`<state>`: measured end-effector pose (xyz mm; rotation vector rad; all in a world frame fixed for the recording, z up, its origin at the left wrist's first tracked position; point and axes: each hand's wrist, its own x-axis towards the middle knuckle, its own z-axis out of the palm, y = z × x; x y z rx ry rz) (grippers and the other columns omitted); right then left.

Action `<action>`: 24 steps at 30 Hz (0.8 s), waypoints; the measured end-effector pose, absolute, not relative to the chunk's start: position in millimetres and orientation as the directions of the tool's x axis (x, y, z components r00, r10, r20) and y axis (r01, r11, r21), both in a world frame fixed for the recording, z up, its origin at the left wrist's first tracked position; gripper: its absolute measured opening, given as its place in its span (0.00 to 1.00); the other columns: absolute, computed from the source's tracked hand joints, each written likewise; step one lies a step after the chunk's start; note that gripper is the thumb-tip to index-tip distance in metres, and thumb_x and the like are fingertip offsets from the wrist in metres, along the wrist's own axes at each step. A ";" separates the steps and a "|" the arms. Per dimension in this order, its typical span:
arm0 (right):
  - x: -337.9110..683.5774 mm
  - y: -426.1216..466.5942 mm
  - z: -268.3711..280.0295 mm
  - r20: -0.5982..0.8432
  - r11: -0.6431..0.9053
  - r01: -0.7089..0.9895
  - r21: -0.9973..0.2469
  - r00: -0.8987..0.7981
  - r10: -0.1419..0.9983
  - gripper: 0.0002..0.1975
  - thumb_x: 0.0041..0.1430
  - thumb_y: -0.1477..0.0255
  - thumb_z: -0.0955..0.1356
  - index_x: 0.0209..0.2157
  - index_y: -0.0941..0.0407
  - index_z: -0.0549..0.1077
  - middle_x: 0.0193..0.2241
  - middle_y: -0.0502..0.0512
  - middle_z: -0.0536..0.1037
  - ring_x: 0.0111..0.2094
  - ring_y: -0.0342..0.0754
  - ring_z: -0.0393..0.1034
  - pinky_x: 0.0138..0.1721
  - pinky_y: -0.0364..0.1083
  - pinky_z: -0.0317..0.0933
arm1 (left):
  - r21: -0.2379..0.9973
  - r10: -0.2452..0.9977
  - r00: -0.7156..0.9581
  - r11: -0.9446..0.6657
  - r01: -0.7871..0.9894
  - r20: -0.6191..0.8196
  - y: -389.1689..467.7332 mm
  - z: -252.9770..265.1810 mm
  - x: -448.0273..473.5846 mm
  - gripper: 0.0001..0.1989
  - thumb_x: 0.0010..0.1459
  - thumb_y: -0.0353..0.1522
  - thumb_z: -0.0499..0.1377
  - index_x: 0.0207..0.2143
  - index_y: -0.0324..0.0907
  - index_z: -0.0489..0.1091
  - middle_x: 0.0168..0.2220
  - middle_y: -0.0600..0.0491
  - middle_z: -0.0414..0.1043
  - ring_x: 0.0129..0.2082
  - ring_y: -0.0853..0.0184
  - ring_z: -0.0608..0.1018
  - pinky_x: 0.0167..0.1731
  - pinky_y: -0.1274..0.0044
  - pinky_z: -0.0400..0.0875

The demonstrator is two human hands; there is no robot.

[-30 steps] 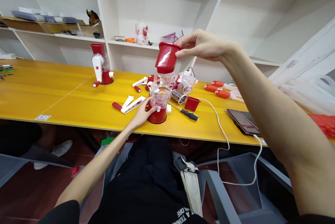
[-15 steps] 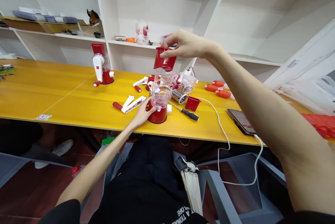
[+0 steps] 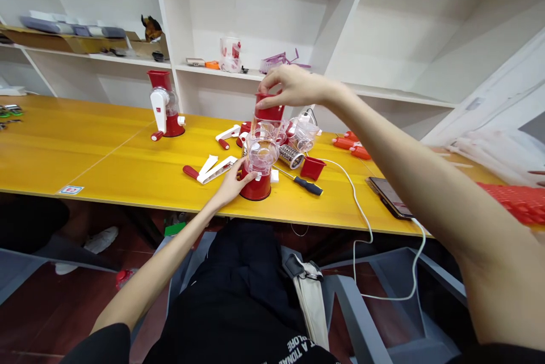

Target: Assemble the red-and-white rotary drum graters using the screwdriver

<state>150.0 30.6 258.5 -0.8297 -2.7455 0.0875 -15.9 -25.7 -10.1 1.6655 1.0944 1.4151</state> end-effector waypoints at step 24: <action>136.7 28.4 189.0 0.338 0.824 0.566 -0.037 -0.769 0.543 0.21 0.55 0.61 0.68 0.48 0.57 0.71 0.42 0.58 0.74 0.40 0.51 0.65 0.41 0.48 0.55 | 0.847 0.882 0.085 -0.468 0.252 0.463 -28.7 -8.8 -15.6 0.29 0.62 0.45 0.58 0.61 0.42 0.62 0.63 0.43 0.65 0.61 0.56 0.70 0.59 0.67 0.65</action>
